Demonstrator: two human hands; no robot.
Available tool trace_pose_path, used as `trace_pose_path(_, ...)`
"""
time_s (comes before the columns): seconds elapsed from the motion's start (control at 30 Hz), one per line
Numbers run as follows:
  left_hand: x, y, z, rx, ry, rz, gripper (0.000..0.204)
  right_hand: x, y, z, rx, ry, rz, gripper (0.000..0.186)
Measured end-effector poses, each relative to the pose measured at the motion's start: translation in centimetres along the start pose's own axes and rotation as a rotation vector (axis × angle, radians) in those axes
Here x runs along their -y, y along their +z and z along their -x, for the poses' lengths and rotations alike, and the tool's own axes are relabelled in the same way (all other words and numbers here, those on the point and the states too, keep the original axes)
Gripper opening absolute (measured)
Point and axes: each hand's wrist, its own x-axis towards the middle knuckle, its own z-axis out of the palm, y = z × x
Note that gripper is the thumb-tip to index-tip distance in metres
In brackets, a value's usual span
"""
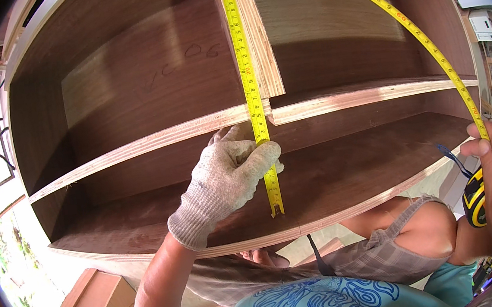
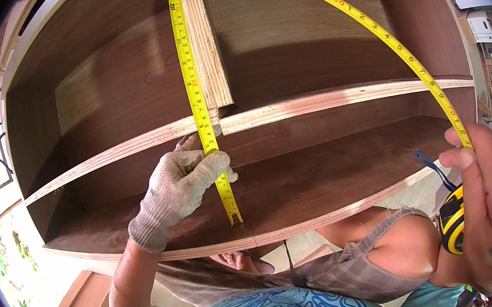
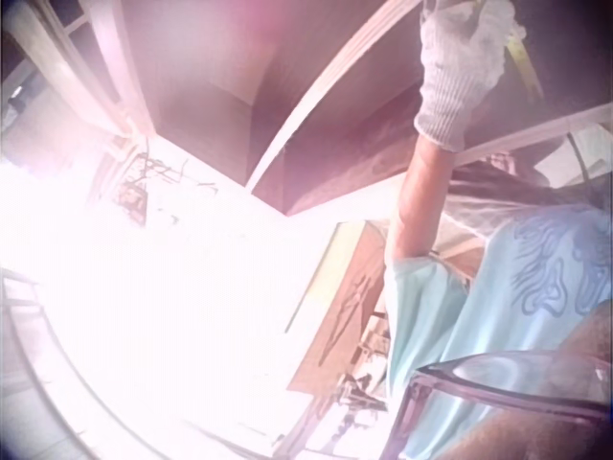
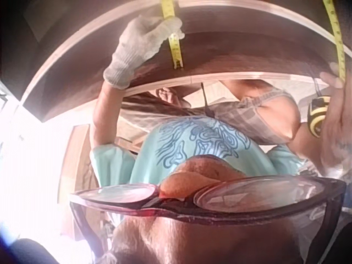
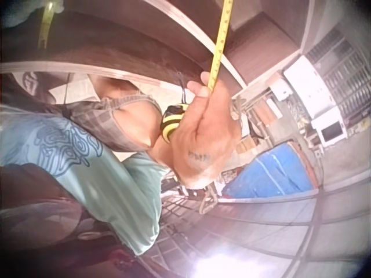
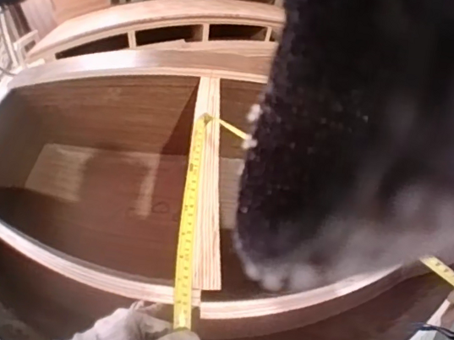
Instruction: The person measures the internal dimensions of a wooden cabinet using a tape measure, then walks to a table saw to align and cut a small wooden board.
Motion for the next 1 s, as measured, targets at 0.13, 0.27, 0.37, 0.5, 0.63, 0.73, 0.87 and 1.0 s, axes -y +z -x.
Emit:
trace_pose_path(0.13,0.0,0.0,0.1,-0.008,0.001,-0.037,0.037,0.0,0.1,0.2,0.006,0.056,0.06,0.031)
trace_pose_path(0.27,0.2,-0.2,0.0,0.001,-0.021,-0.079,0.036,0.8,0.6,0.2,-0.104,0.007,0.064,0.025)
trace_pose_path(0.37,0.5,-0.1,0.1,0.001,-0.008,-0.061,0.036,0.8,0.7,0.3,-0.097,0.018,0.076,0.026)
trace_pose_path(0.5,0.6,-0.2,0.3,-0.005,0.013,-0.045,0.032,0.6,0.4,0.2,-0.077,0.02,0.083,0.026)
trace_pose_path(0.63,0.2,-0.1,0.3,-0.023,0.069,-0.091,0.028,0.0,0.4,0.1,-0.064,-0.046,0.152,0.027)
trace_pose_path(0.73,0.4,0.0,0.3,-0.067,0.091,-0.234,0.027,0.1,0.3,-0.1,-0.082,0.006,0.122,0.027)
trace_pose_path(0.87,0.5,0.0,0.1,-0.031,0.128,-0.171,0.024,0.6,-0.2,-0.5,0.004,0.013,0.059,0.026)
trace_pose_path(1.0,0.2,0.1,0.2,-0.018,0.104,-0.173,0.022,0.7,0.1,-0.5,0.0,-0.026,0.015,0.026)
